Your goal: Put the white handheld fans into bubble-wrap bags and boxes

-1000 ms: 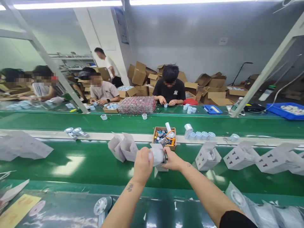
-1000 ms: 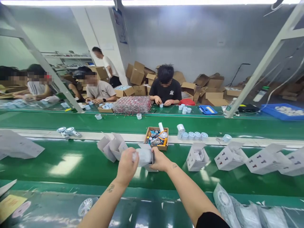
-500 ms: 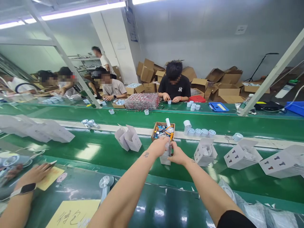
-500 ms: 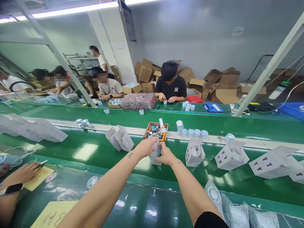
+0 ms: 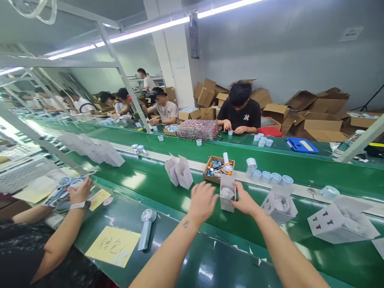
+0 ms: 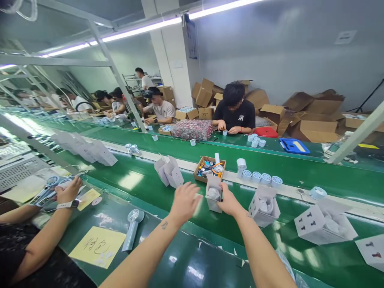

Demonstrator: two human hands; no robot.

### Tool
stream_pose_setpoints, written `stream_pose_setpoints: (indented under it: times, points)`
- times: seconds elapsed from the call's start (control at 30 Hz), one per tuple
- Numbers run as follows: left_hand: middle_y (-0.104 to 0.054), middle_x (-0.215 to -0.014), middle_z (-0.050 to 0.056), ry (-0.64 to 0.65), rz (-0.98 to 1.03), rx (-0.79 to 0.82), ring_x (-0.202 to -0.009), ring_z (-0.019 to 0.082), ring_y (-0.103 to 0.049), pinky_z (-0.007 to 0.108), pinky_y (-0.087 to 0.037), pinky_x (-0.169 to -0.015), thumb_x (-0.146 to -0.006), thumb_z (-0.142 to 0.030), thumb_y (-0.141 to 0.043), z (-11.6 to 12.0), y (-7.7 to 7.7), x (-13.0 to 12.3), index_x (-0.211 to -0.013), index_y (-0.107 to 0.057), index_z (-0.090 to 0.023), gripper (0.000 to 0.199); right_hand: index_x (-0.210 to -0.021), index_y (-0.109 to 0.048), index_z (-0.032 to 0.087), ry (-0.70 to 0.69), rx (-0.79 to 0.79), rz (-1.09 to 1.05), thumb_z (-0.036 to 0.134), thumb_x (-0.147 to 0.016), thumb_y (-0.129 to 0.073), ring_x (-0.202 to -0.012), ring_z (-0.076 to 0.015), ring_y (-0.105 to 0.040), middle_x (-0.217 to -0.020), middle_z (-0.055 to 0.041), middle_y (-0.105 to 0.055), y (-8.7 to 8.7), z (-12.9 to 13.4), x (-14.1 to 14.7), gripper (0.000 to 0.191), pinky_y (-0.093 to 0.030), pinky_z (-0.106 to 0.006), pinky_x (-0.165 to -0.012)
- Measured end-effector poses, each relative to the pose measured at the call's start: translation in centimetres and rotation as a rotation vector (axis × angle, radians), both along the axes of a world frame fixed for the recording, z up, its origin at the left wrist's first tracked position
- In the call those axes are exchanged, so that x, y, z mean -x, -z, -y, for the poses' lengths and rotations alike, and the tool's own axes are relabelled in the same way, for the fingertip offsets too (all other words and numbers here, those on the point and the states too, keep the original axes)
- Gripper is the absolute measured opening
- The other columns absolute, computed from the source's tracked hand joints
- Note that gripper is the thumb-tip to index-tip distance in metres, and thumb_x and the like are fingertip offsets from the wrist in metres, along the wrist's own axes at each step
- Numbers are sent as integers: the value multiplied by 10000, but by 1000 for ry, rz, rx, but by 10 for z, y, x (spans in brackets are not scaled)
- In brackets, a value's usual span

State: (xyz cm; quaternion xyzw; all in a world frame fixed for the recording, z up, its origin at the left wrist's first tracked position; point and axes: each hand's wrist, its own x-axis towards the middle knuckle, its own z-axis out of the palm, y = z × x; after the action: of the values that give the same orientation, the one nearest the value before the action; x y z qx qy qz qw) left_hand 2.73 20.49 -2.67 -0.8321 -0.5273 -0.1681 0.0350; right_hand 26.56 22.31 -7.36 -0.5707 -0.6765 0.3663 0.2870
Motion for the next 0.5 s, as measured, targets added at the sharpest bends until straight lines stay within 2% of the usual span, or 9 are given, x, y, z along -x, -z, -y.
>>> stream_pose_setpoints:
  times: [0.03, 0.1, 0.17, 0.2, 0.23, 0.27, 0.33, 0.43, 0.5]
  points:
    - [-626, -1226, 137, -175, 50, -24, -1211, 265, -509, 449, -352, -1053, -958, -365, -366, 7, 4, 28, -1157, -616, -175, 372, -1323, -287, 187, 22, -15, 42, 104, -629, -603, -1097, -289, -586, -1259, -165, -529, -1, 2, -7, 767, -470, -449, -916]
    - [-637, -1120, 207, -570, 24, 47, -1105, 320, -564, 443, -421, -954, -913, -397, -423, 27, 22, 91, -1123, -601, -73, 425, -1335, -332, 196, 111, -121, 139, 121, -637, -611, -1280, -331, -448, -1385, -177, -412, -7, 10, -13, 755, -388, -506, -1031]
    - [-629, -1064, 251, -950, -22, 256, -1036, 391, -589, 464, -469, -818, -851, -461, -474, 50, 50, 150, -1081, -590, -44, 490, -1293, -416, 203, 252, -311, 167, 183, -691, -625, -1365, -363, -315, -1420, -172, -354, -17, 19, 0, 638, -326, -554, -1079]
    - [-620, -1089, 260, -1070, -9, 374, -1037, 410, -592, 469, -477, -782, -834, -489, -475, 60, 65, 174, -1050, -596, -64, 492, -1258, -458, 207, 300, -395, 140, 227, -742, -609, -1351, -367, -326, -1393, -171, -378, -24, 21, 16, 538, -342, -565, -1066]
    - [-636, -1061, 247, -1101, 13, 481, -1033, 410, -601, 463, -477, -785, -828, -484, -470, 69, 79, 193, -992, -609, -92, 447, -1219, -490, 211, 316, -452, 86, 266, -796, -578, -1302, -355, -388, -1338, -169, -428, -30, 21, 38, 436, -388, -550, -1035]
    - [-651, -1031, 229, -1115, 53, 553, -1024, 405, -612, 458, -477, -790, -829, -465, -451, 76, 91, 207, -928, -611, -123, 390, -1189, -511, 219, 262, -462, 17, 288, -836, -545, -1233, -331, -459, -1279, -161, -476, -36, 17, 65, 362, -452, -512, -979]
    - [-679, -911, 169, -1078, 196, 594, -981, 378, -638, 438, -481, -803, -832, -421, -402, 85, 109, 221, -794, -578, -188, 294, -1219, -512, 242, 41, -352, -65, 320, -851, -545, -1211, -314, -488, -1310, -150, -458, -42, -2, 124, 377, -506, -462, -917]
    - [-651, -712, 70, -947, 518, 556, -838, 329, -668, 402, -500, -758, -790, -473, -392, 86, 119, 223, -700, -522, -248, 275, -1361, -403, 265, -17, -212, -10, 300, -748, -687, -1403, -360, -250, -1497, -146, -204, -38, -57, 195, 677, -359, -528, -1067]
    - [-592, -598, 18, -851, 725, 576, -685, 294, -650, 378, -503, -666, -720, -584, -443, 84, 121, 218, -705, -538, -253, 345, -1367, -383, 251, -16, -171, 21, 229, -698, -725, -1402, -345, -262, -1489, -150, -238, -30, -93, 216, 752, -305, -523, -1100]
